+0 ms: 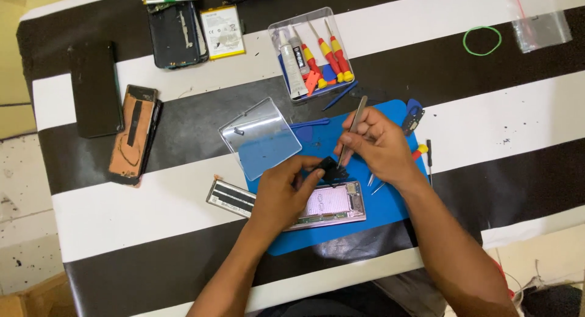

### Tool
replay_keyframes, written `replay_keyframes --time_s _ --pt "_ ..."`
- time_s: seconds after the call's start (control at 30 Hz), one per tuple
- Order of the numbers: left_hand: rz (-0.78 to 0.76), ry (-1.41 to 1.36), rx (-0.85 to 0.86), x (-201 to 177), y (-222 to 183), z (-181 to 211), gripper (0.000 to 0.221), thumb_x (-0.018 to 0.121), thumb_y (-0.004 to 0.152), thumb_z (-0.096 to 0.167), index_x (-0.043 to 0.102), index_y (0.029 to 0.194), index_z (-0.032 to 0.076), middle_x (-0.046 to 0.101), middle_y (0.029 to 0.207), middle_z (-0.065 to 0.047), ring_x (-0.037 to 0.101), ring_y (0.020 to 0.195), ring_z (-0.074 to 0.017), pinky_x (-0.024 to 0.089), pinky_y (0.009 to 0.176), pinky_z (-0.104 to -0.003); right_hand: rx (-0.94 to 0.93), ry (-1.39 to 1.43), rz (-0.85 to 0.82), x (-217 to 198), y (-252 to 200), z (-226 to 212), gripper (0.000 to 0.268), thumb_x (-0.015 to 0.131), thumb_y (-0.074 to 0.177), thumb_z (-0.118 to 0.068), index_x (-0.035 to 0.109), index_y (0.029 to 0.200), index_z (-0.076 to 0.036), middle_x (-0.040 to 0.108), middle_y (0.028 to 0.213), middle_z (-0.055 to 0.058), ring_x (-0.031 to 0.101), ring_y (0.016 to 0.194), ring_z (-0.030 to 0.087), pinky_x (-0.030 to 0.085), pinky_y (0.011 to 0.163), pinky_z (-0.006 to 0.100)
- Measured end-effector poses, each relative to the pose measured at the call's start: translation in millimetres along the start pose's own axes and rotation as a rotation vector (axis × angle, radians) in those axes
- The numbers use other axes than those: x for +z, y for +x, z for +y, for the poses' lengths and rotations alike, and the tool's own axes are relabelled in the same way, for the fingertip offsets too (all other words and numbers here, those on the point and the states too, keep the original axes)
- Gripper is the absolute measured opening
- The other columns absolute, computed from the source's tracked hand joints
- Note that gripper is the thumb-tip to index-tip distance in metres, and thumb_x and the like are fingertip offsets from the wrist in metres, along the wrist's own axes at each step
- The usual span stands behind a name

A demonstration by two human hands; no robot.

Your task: A person is repairing a smartphone by using tweezers to place internal components and a screwdriver to fasten them.

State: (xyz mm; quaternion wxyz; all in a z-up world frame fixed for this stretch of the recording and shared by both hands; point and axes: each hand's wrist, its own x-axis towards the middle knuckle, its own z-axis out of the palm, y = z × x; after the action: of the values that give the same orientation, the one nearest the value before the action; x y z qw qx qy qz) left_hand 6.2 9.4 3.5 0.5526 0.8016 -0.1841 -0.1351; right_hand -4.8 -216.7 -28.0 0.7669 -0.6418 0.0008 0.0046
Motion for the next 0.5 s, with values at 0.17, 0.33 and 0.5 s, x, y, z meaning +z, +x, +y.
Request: replay_keyframes --time_s 0.17,0.33,0.5 --pt "0.109 -0.146 -0.170 -9.0 1.5 -23.0 0.015 0.080 0.088 0.017 0.079 0.102 0.009 0.077 0.077 -0.009 0.057 0.053 -0.0160 0.048 0.051 -0.031 -0.065 0.044 0.076 -4.2 3.4 -5.1 0.020 0.062 0.102 -0.006 0.051 0.115 0.004 0.072 0.080 0.023 0.077 0.064 0.029 0.067 0.061 0.039" --pt "0.202 -0.378 -0.335 -9.6 2.8 -14.7 0.012 0.076 0.092 0.012 0.076 0.100 0.003 0.078 0.077 -0.011 0.049 0.049 -0.0070 0.043 0.046 -0.026 -0.087 -0.011 0.063 -7.0 1.7 -11.1 0.018 0.062 0.101 -0.006 0.054 0.113 0.005 0.072 0.080 0.024 0.077 0.067 0.028 0.066 0.066 0.039" --pt "0.185 -0.545 -0.317 -3.2 -0.1 -20.1 0.013 0.075 0.093 0.007 0.070 0.098 -0.004 0.074 0.072 -0.016 0.052 0.043 -0.0082 0.042 0.042 -0.023 -0.056 -0.076 -0.092 4.0 -4.4 -6.5 0.012 0.068 0.094 0.003 0.064 0.105 0.005 0.075 0.082 0.021 0.075 0.068 0.024 0.065 0.063 0.037"
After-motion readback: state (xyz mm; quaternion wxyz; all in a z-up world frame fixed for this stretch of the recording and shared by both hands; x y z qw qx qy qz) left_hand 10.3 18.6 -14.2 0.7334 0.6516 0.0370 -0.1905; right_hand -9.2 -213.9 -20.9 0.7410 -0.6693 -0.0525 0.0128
